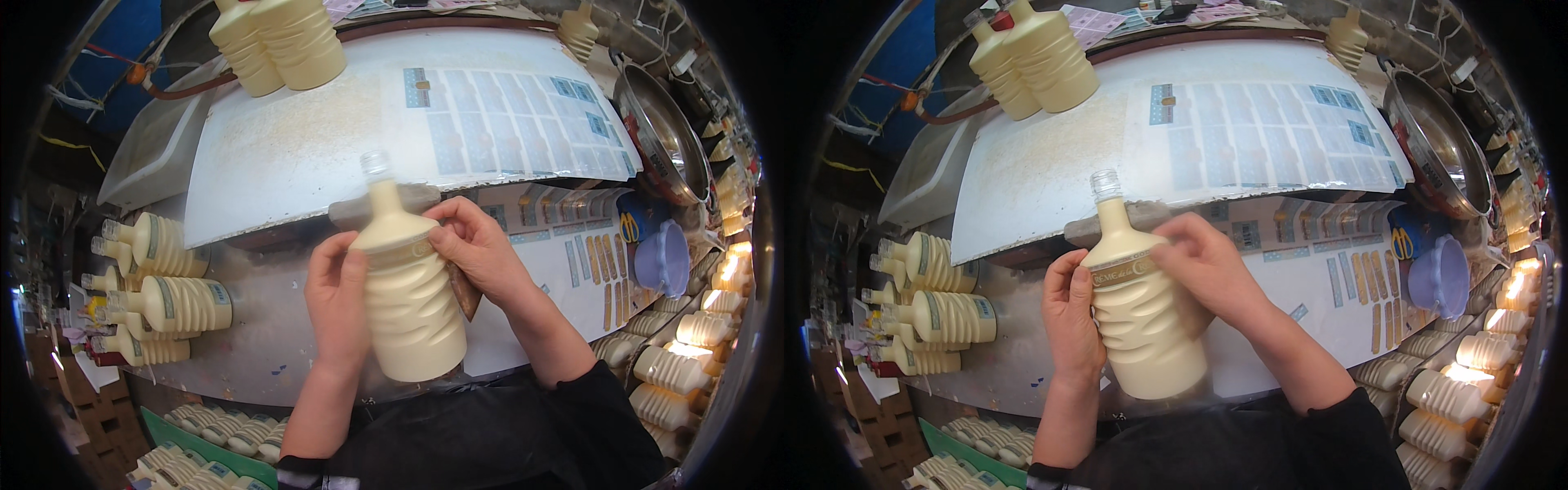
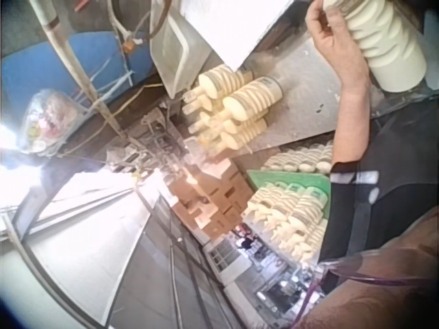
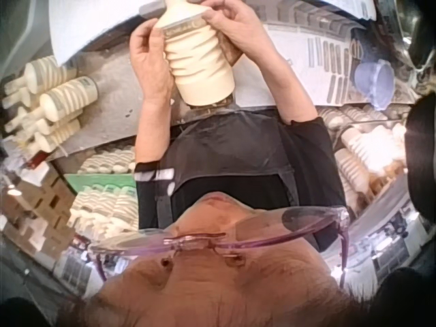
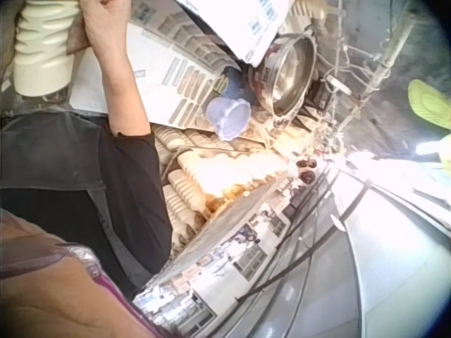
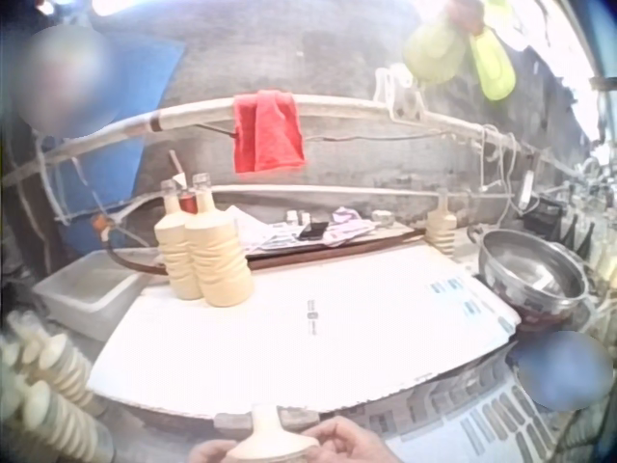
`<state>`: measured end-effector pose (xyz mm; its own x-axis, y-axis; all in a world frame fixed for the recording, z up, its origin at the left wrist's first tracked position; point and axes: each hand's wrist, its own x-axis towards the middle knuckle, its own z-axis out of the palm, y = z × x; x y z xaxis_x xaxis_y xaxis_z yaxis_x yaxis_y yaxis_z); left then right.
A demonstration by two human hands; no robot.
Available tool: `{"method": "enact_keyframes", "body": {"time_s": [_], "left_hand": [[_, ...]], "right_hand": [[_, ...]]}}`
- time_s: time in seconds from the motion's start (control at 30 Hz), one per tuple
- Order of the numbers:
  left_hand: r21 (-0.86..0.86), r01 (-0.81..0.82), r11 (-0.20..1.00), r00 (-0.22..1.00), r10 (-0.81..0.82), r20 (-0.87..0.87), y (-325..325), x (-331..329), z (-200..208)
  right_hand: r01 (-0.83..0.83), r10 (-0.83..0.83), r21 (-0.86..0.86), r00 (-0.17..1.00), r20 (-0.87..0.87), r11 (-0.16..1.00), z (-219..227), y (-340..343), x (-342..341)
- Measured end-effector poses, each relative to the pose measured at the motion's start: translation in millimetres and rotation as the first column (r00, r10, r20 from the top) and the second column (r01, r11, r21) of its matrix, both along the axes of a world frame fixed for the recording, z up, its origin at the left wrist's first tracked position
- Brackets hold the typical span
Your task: The person applies rectangular labels to the neck and body of a ribbed plastic bottle. They smooth each label with a small flat tool, rotate the bottle to align edges, and place finished bottles aside. The process repeats with multiple identical bottles on a metal workbench.
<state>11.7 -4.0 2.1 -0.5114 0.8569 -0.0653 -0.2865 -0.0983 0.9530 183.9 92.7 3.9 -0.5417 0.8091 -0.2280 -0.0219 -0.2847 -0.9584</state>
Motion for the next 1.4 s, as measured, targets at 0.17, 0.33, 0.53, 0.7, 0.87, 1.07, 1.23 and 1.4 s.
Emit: {"method": "enact_keyframes", "body": {"time_s": [0.17,0.33,0.53,0.7,0.87,1.07,1.23,1.4], "left_hand": [[-0.01,-0.017,1.0,1.0,0.017,-0.01,1,2,0],[-0.045,0.012,0.999,0.999,-0.014,-0.048,-1,2,0],[-0.074,0.057,0.996,0.99,-0.066,-0.123,1,1,-14],[0.028,0.085,0.996,0.989,-0.088,0.117,3,0,-15],[-0.045,0.096,0.994,0.993,-0.093,0.071,4,1,-11],[-0.026,0.069,0.997,0.991,-0.066,0.117,5,1,-14],[-0.017,0.066,0.998,0.988,-0.063,0.141,5,1,-15],[-0.028,0.059,0.998,0.988,-0.054,0.143,5,1,-15]], "right_hand": [[0.007,-0.007,0.012,1.0,0.004,1.0,-3,0,0],[0.053,-0.054,0.035,0.998,0.031,0.998,-3,-2,-1],[-0.045,0.029,0.232,0.997,0.074,0.972,12,2,6],[-0.045,0.034,0.141,0.996,0.077,0.989,13,1,4],[-0.039,0.031,0.095,0.996,0.086,0.995,9,0,1],[-0.016,0.01,0.088,0.998,0.067,0.996,7,-1,0],[-0.001,0.001,0.051,1.0,0.004,0.999,6,-3,-1],[-0.005,0.003,0.061,0.999,0.035,0.998,7,-2,-1]]}}
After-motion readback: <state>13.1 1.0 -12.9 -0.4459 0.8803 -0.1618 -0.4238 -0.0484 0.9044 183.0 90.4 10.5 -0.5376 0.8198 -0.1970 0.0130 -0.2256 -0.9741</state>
